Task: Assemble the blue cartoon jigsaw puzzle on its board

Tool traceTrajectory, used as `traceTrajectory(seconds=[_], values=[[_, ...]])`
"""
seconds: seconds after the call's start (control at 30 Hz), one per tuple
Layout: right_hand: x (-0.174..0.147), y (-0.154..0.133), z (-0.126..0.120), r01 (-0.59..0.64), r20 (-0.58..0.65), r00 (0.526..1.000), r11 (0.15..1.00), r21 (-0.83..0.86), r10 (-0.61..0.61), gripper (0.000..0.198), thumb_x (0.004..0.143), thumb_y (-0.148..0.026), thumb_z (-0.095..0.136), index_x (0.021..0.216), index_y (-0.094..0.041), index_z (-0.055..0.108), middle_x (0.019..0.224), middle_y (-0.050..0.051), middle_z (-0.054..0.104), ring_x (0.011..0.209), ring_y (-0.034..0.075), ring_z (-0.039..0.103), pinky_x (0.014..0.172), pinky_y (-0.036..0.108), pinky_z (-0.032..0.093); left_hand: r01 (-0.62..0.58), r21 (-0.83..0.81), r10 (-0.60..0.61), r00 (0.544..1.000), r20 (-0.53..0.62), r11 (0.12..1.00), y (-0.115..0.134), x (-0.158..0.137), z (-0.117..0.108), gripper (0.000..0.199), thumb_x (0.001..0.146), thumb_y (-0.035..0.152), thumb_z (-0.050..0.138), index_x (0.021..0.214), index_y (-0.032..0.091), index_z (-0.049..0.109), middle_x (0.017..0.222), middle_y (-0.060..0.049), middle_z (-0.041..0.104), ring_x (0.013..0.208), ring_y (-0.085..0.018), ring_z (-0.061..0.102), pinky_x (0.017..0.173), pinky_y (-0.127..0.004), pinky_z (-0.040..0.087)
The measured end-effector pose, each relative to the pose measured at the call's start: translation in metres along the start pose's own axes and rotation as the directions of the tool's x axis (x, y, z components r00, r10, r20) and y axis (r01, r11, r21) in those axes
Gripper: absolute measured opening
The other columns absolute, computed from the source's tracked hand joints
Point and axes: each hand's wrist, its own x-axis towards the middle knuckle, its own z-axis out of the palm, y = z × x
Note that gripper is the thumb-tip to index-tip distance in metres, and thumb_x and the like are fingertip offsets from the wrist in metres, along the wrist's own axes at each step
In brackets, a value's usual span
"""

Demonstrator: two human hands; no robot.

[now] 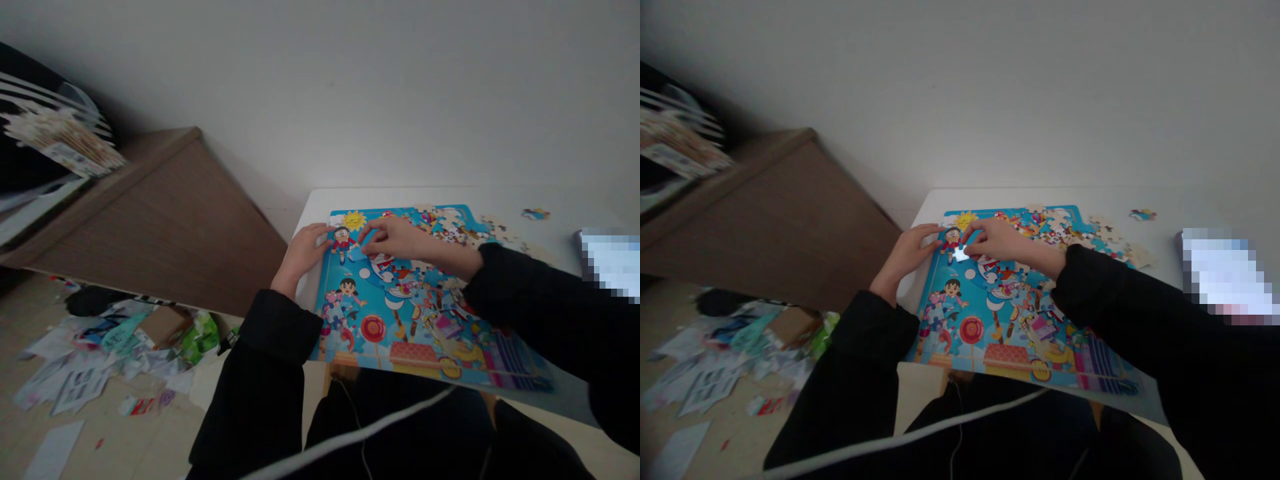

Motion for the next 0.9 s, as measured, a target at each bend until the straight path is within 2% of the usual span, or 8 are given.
traceTrajectory(seconds=[0.1, 0.2, 0.33, 0.47, 0.67, 0.77, 0.9], values=[[0.013, -0.001, 0.016, -0.007, -0.022, 1.0, 1.0, 0.0, 0.007, 0.018, 0.074, -0.025, 0.064, 0.091, -0.018, 0.064, 0.069, 0.003, 0.07, 0.054, 0.014, 0.062, 0.047, 0.024, 0.045, -0.028, 0.033, 0.026, 0.999, 0.043, 0.999, -0.001, 0.0, -0.001, 0.024, 0.077, 0.017, 0.064, 0.098, 0.025, 0.071, 0.118, -0.005, 0.067, 0.117, -0.024, 0.057, 0.106, -0.041, 0.037], [0.021, 0.003, 0.028, 0.012, -0.072, 0.997, 1.0, -0.026, -0.014, 0.017, 0.073, -0.023, 0.066, 0.089, -0.019, 0.065, 0.067, 0.002, 0.07, 0.06, 0.015, 0.065, 0.053, 0.024, 0.048, -0.024, 0.04, 0.021, 0.997, 0.072, 0.999, -0.002, 0.0, -0.003, 0.02, 0.077, 0.016, 0.063, 0.092, 0.027, 0.073, 0.114, -0.003, 0.069, 0.115, -0.023, 0.058, 0.105, -0.041, 0.039], [0.025, 0.012, 0.034, 0.026, -0.15, 0.988, 0.991, -0.131, -0.046, 0.018, 0.072, -0.026, 0.069, 0.088, -0.019, 0.067, 0.066, 0.002, 0.069, 0.063, 0.017, 0.066, 0.061, 0.027, 0.048, -0.009, 0.021, 0.007, 0.997, 0.083, 1.0, -0.001, -0.001, -0.004, 0.019, 0.076, 0.016, 0.064, 0.09, 0.026, 0.074, 0.113, -0.004, 0.07, 0.114, -0.024, 0.059, 0.104, -0.04, 0.04], [0.025, 0.015, 0.036, 0.046, -0.191, 0.978, 0.977, -0.208, -0.087, 0.019, 0.073, -0.033, 0.07, 0.085, -0.019, 0.067, 0.066, 0.002, 0.068, 0.066, 0.017, 0.065, 0.061, 0.028, 0.047, 0.02, -0.073, -0.014, 0.997, 0.08, 0.997, -0.001, -0.003, -0.005, 0.019, 0.074, 0.017, 0.067, 0.088, 0.028, 0.074, 0.112, -0.002, 0.07, 0.115, -0.025, 0.059, 0.105, -0.041, 0.039], [0.02, 0.011, 0.038, 0.097, -0.145, 0.979, 0.955, -0.28, -0.142, 0.028, 0.074, -0.036, 0.069, 0.096, -0.019, 0.07, 0.071, 0.001, 0.067, 0.064, 0.015, 0.061, 0.062, 0.027, 0.044, 0.018, -0.077, -0.012, 0.997, 0.072, 0.997, -0.001, -0.003, -0.004, 0.02, 0.072, 0.016, 0.07, 0.089, 0.026, 0.075, 0.114, -0.006, 0.069, 0.115, -0.026, 0.059, 0.104, -0.042, 0.039], [0.019, 0.013, 0.038, 0.133, -0.101, 0.981, 0.955, -0.266, -0.165, 0.032, 0.072, -0.031, 0.07, 0.102, -0.018, 0.069, 0.07, 0.0, 0.066, 0.063, 0.014, 0.06, 0.061, 0.026, 0.044, 0.014, -0.096, -0.009, 0.998, 0.055, 0.995, -0.002, -0.003, -0.003, 0.02, 0.071, 0.016, 0.071, 0.088, 0.027, 0.075, 0.113, -0.004, 0.07, 0.114, -0.026, 0.06, 0.104, -0.043, 0.039], [0.018, 0.016, 0.038, 0.142, -0.095, 0.98, 0.953, -0.268, -0.173, 0.028, 0.072, -0.024, 0.071, 0.099, -0.017, 0.069, 0.071, 0.001, 0.066, 0.064, 0.014, 0.06, 0.063, 0.026, 0.044, 0.048, -0.151, -0.04, 0.998, 0.057, 0.987, -0.002, -0.003, -0.003, 0.022, 0.069, 0.015, 0.072, 0.086, 0.029, 0.074, 0.112, -0.002, 0.071, 0.115, -0.025, 0.059, 0.106, -0.044, 0.037]])
